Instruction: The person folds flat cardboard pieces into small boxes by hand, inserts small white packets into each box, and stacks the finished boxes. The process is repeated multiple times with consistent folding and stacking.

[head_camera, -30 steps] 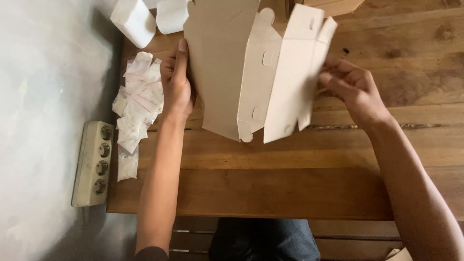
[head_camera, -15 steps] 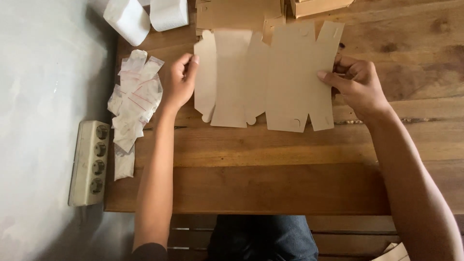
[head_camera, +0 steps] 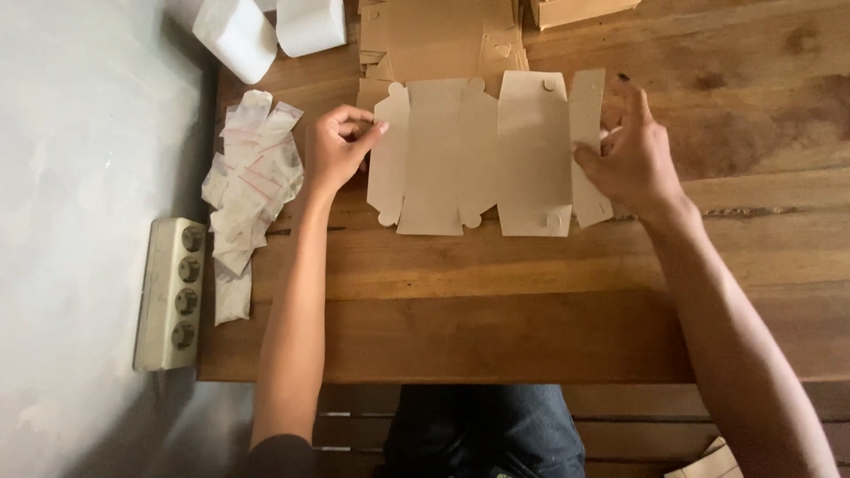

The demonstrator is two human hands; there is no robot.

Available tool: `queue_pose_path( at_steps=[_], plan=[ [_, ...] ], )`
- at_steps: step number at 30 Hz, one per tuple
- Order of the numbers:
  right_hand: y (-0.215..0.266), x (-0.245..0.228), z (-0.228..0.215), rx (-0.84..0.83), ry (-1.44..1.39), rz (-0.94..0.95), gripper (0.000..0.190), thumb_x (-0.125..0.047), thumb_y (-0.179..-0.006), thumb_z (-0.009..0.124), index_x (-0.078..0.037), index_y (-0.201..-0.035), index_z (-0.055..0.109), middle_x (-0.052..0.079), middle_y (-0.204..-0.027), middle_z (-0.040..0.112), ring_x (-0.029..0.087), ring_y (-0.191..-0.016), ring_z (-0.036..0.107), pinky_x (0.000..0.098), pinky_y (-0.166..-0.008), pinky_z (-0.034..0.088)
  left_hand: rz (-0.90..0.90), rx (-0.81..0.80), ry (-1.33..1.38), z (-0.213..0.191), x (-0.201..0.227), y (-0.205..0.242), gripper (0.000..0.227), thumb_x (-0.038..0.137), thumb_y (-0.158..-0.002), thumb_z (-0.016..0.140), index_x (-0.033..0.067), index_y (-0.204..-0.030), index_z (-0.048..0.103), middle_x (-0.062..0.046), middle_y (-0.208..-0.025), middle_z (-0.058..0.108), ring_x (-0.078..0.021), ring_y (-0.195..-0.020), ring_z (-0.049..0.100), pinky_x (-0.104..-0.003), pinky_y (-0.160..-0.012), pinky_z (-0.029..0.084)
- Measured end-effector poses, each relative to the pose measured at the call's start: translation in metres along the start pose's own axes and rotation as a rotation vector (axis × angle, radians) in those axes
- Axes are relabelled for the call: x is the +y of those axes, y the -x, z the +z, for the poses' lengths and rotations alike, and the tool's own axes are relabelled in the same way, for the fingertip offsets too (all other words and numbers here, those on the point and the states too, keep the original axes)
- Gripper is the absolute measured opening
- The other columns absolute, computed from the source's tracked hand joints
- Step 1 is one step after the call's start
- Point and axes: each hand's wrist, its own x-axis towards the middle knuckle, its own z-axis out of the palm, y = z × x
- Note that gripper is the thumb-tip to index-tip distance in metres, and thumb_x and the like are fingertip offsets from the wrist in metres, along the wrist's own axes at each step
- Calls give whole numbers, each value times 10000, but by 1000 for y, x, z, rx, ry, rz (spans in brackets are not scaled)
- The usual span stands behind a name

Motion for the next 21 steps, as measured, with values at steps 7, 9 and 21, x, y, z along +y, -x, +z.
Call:
queue_pose_path(
  at_steps=[7,9,21],
  plan=[
    [21,34,14,35,443,-186,528,-177,-822,692,-105,-1345,691,207,-1133,610,506,-1051,637,589,-802,530,29,86,70,-7,18,28,306,218,-941,796,4,-1137,697,-127,-790,725,-160,-580,643,-264,-509,478],
    [58,-11,9,69,469,-191,478,-169,-806,724,-89,-1278,718,177,-1146,627,460,-1056,626,542,-781,542,2,94,47,-15,40,58,297,240,-960,788,18,-1135,698,-121,-769,721,-157,-529,641,-261,-491,492],
    [231,-64,20,112,667,-200,496,-255,-1002,561,-88,-1468,598,121,-1599,510,329,-1525,417,523,-1260,290,34,230,-314,2,99,191,216,268,-980,682,86,-1092,654,-51,-891,659,-180,-783,610,-315,-713,486]
  ],
)
